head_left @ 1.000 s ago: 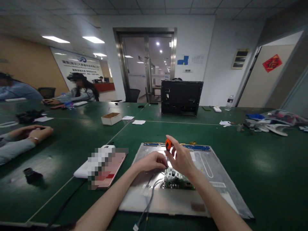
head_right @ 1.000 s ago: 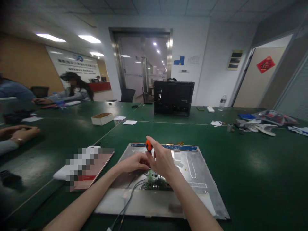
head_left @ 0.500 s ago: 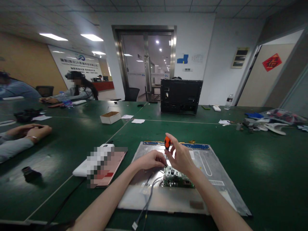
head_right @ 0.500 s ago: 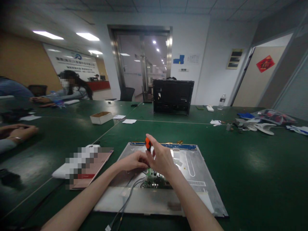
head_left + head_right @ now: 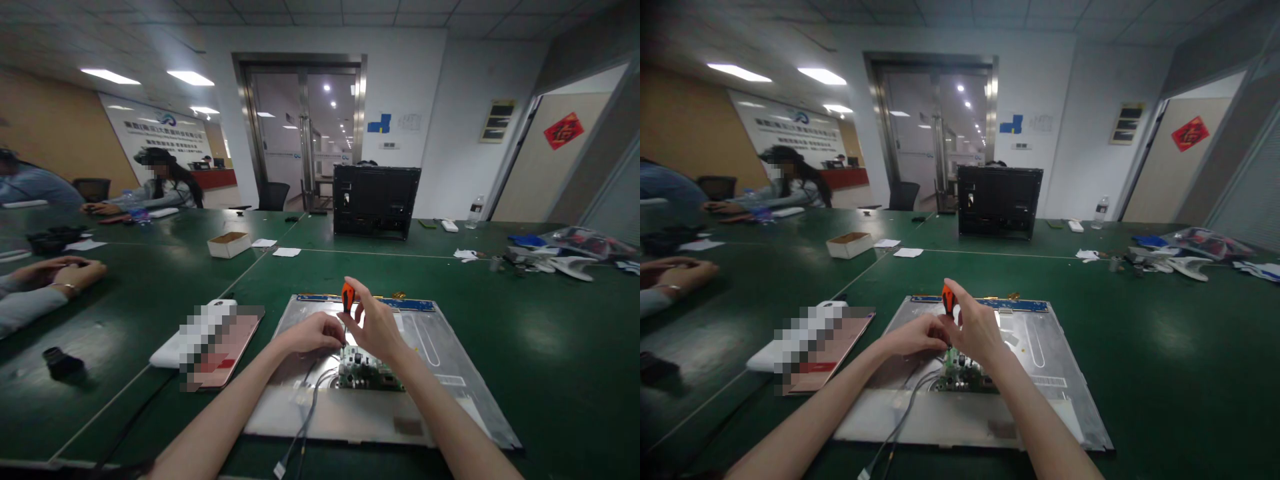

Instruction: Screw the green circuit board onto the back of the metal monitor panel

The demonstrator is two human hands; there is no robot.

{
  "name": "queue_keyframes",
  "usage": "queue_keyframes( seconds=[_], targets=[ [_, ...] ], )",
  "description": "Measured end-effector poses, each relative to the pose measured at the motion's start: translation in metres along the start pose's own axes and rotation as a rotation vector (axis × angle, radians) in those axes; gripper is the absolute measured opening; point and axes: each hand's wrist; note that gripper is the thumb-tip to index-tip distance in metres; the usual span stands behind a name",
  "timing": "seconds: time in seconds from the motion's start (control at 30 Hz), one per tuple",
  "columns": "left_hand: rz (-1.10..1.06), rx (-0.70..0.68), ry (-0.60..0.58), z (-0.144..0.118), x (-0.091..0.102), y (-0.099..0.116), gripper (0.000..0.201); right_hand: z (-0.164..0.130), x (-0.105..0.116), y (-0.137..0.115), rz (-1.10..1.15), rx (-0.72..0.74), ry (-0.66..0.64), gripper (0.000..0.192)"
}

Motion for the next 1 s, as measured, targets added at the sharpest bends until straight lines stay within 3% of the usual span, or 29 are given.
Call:
queue_keyframes(
  seconds=[0.7, 1.0],
  targets=[
    [-0.006, 0.012, 0.001, 0.0003, 0.0003, -0.0014, 0.008, 0.0000, 0.0053, -0.0040, 0.015, 0.023, -0.014, 0.054],
    [-0.010, 0.031, 0.005, 0.0016, 0.0006, -0.0038, 0.004, -0.0002, 0.0008, -0.0030, 0.017, -0.035, 0.039, 0.050]
  ],
)
Point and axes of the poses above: each hand's wrist, its own z-axis towards the middle knuckle, its own x-axis out of the back of the hand, y = z × x, and after that the axes turned 1 degree about -z, right-handed
